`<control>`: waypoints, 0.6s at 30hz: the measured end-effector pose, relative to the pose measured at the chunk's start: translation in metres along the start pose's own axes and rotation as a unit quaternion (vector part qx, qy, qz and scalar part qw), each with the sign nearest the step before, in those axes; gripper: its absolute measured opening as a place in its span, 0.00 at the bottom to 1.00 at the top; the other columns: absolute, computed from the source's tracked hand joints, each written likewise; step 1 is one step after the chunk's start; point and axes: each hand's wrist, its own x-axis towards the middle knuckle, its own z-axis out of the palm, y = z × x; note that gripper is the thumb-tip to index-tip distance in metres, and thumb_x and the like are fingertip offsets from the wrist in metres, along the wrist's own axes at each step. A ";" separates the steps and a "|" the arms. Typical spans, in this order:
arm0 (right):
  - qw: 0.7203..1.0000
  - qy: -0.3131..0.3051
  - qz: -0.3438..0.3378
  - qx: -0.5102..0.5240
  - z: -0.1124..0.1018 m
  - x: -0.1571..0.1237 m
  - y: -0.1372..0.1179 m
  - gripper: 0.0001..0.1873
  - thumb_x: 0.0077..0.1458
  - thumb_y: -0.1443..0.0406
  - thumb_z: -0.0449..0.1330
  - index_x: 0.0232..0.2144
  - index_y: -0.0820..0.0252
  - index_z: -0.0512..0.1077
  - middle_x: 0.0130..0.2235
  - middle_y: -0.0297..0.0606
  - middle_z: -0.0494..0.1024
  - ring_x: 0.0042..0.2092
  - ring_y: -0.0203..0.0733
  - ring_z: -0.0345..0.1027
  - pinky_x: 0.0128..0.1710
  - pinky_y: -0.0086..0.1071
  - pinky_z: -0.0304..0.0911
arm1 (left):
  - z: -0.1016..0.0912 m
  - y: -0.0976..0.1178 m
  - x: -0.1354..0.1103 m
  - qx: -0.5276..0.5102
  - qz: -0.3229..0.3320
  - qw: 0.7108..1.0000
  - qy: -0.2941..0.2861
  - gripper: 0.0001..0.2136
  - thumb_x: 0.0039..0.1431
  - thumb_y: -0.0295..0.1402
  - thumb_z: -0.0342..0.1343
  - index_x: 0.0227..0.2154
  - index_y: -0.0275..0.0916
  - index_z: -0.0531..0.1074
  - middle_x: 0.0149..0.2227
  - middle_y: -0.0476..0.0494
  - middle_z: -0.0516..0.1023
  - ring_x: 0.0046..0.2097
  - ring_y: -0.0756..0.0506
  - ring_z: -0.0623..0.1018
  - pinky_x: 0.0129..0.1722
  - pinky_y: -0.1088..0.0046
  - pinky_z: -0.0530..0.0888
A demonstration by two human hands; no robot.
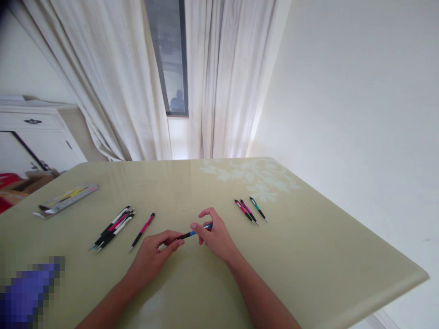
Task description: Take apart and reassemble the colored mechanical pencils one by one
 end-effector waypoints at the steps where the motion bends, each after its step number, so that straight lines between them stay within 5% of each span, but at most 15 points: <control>1: 0.999 -0.027 0.007 0.028 -0.001 0.000 0.000 0.24 0.56 0.49 0.66 0.45 0.54 0.64 0.21 0.26 0.73 0.21 0.34 0.61 0.21 0.25 0.54 | 0.000 0.000 -0.001 0.002 0.001 1.000 -0.006 0.09 0.64 0.40 0.60 0.38 0.42 0.82 0.35 0.48 0.86 0.34 0.46 0.81 0.37 0.73 0.75; 7: 0.986 -0.096 -0.019 0.134 0.010 0.003 0.005 0.22 0.53 0.49 0.69 0.36 0.60 0.72 0.26 0.31 0.73 0.27 0.34 0.64 0.29 0.28 0.60 | 0.005 0.002 -0.003 0.035 0.030 0.999 -0.027 0.11 0.66 0.42 0.57 0.38 0.42 0.81 0.33 0.47 0.83 0.34 0.46 0.79 0.37 0.72 0.74; 10: 0.997 -0.005 -0.042 0.066 0.001 0.012 0.010 0.24 0.60 0.44 0.60 0.31 0.60 0.71 0.27 0.34 0.71 0.27 0.36 0.64 0.29 0.30 0.59 | -0.003 -0.006 0.000 0.086 0.037 0.995 0.016 0.15 0.70 0.44 0.51 0.39 0.42 0.80 0.37 0.44 0.83 0.37 0.44 0.78 0.39 0.69 0.75; 12: 0.994 0.099 -0.051 -0.010 -0.022 0.018 0.013 0.28 0.65 0.42 0.49 0.30 0.58 0.68 0.29 0.37 0.73 0.29 0.39 0.66 0.29 0.32 0.61 | -0.014 -0.017 0.003 0.170 0.013 0.981 0.094 0.17 0.71 0.43 0.47 0.40 0.40 0.79 0.39 0.41 0.81 0.39 0.42 0.78 0.43 0.64 0.75; 15: 0.929 0.256 -0.049 -0.263 -0.071 0.022 0.020 0.25 0.67 0.45 0.47 0.33 0.57 0.70 0.28 0.38 0.73 0.30 0.44 0.67 0.32 0.36 0.60 | -0.032 -0.039 0.005 0.369 -0.059 0.911 0.174 0.17 0.67 0.39 0.49 0.51 0.37 0.75 0.48 0.33 0.77 0.49 0.33 0.75 0.51 0.52 0.73; 18: 0.849 0.330 -0.019 -0.413 -0.115 0.021 0.031 0.23 0.67 0.49 0.48 0.38 0.57 0.75 0.34 0.46 0.76 0.38 0.52 0.71 0.38 0.41 0.61 | -0.044 -0.057 0.006 0.435 -0.135 0.875 0.162 0.20 0.65 0.39 0.50 0.55 0.35 0.73 0.50 0.28 0.75 0.51 0.27 0.74 0.45 0.48 0.74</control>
